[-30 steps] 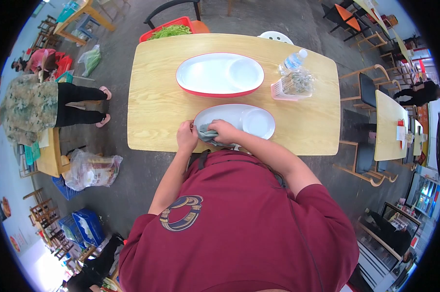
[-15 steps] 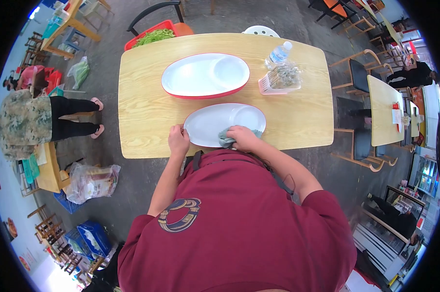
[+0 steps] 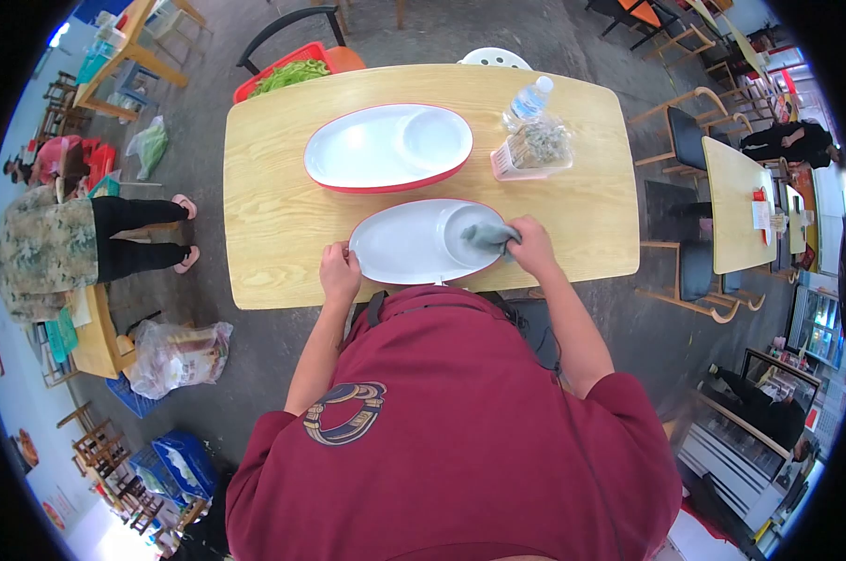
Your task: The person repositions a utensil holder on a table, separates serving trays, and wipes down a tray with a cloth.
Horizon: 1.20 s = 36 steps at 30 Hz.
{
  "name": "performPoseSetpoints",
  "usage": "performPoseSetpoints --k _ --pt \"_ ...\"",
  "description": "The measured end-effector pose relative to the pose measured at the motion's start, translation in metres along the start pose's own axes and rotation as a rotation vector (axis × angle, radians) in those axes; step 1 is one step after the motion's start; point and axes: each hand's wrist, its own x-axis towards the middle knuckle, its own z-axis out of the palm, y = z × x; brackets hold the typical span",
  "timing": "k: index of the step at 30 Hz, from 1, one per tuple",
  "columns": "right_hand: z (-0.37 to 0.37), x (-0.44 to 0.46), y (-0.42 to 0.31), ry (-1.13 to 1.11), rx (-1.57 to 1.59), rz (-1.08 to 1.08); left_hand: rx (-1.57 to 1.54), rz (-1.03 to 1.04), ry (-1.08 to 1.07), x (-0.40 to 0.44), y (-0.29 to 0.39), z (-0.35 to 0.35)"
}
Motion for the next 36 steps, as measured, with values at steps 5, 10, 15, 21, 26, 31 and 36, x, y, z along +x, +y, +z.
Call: performPoseSetpoints --k 5,10,15,21,26,31,36 --pt "-0.037 0.0 0.03 0.334 -0.024 0.139 -0.021 -0.008 -0.015 0.0 -0.001 -0.001" --pt "-0.06 -0.007 0.055 0.426 -0.14 0.187 -0.019 -0.016 -0.032 0.003 0.0 -0.004" --pt "-0.032 -0.003 0.037 0.518 -0.424 0.087 -0.063 -0.077 -0.107 0.019 -0.005 -0.011" --pt "0.006 0.049 -0.038 0.217 0.21 0.085 -0.224 -0.134 0.02 0.075 0.01 -0.028" --pt "0.028 0.117 -0.065 0.018 0.204 0.189 -0.182 -0.207 0.107 0.129 0.011 -0.028" --pt "0.054 0.159 -0.06 -0.027 0.182 0.293 -0.049 -0.298 0.029 0.162 -0.002 -0.025" --pt "0.052 0.167 -0.065 -0.008 0.066 0.333 0.026 -0.276 -0.005 0.171 0.002 -0.032"
